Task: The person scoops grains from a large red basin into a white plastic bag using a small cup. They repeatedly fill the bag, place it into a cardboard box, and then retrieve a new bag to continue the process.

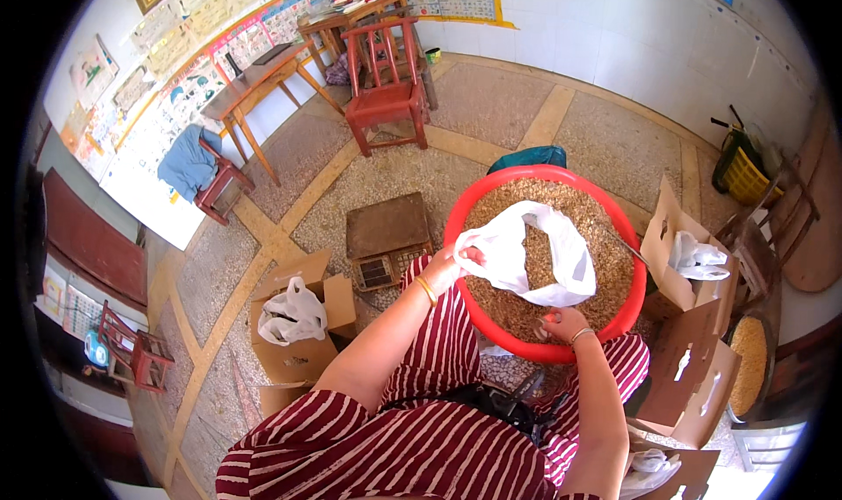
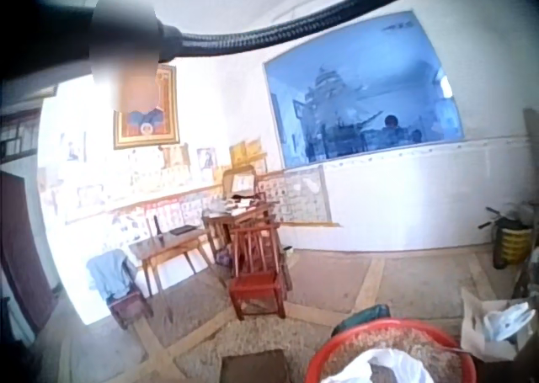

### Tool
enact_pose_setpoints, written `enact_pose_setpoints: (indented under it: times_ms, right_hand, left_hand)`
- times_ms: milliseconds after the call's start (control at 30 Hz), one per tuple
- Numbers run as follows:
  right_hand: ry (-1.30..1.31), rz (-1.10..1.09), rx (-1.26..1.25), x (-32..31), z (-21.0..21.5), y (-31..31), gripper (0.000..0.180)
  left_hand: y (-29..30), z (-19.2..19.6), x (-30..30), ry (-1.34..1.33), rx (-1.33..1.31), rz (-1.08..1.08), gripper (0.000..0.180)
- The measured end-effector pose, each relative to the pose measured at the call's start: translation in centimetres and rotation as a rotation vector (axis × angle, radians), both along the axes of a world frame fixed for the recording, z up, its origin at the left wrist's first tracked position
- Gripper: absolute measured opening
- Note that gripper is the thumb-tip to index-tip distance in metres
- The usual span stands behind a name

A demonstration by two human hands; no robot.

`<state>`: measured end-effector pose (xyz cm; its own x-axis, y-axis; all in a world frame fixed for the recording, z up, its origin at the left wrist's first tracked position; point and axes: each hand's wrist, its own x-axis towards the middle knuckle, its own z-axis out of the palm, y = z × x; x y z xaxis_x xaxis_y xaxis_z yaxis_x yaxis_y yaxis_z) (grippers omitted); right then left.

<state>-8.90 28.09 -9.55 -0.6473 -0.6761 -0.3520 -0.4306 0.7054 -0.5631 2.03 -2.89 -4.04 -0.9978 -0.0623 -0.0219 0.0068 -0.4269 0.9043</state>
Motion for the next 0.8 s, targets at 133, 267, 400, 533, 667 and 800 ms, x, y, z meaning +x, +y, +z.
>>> enact_pose_setpoints:
  times_ms: [133, 267, 400, 533, 667, 800]
  right_hand:
    - [0.216, -0.166, 0.164, -0.2, 0.1, -0.8, 0.047]
    - [0.248, -0.286, 0.196, 0.8, 0.4, -2.2, 0.044]
    - [0.245, -0.154, 0.182, 0.7, -3.4, -1.9, 0.05]
    - [0.083, -0.077, 0.127, 0.4, -5.5, -1.7, 0.055]
    - [-0.267, -0.254, -0.116, 0.8, -5.3, -1.2, 0.051]
    - [-0.66, -0.417, -0.262, 0.4, -3.1, -0.6, 0.045]
  left_hand:
    - [0.0, 0.1, -0.2, -0.004, 0.039, -0.006, 0.066]
    - [-0.5, -1.6, 0.1, 0.007, 0.08, 0.014, 0.058]
    - [0.1, -0.3, 0.1, 0.038, 0.09, -0.006, 0.056]
    - [-0.1, -1.0, -0.1, 0.018, 0.111, 0.008, 0.056]
    - [-0.3, -1.1, 0.0, 0.008, 0.094, 0.007, 0.058]
    - [-0.2, -0.6, 0.0, -0.011, 0.034, 0.001, 0.07]
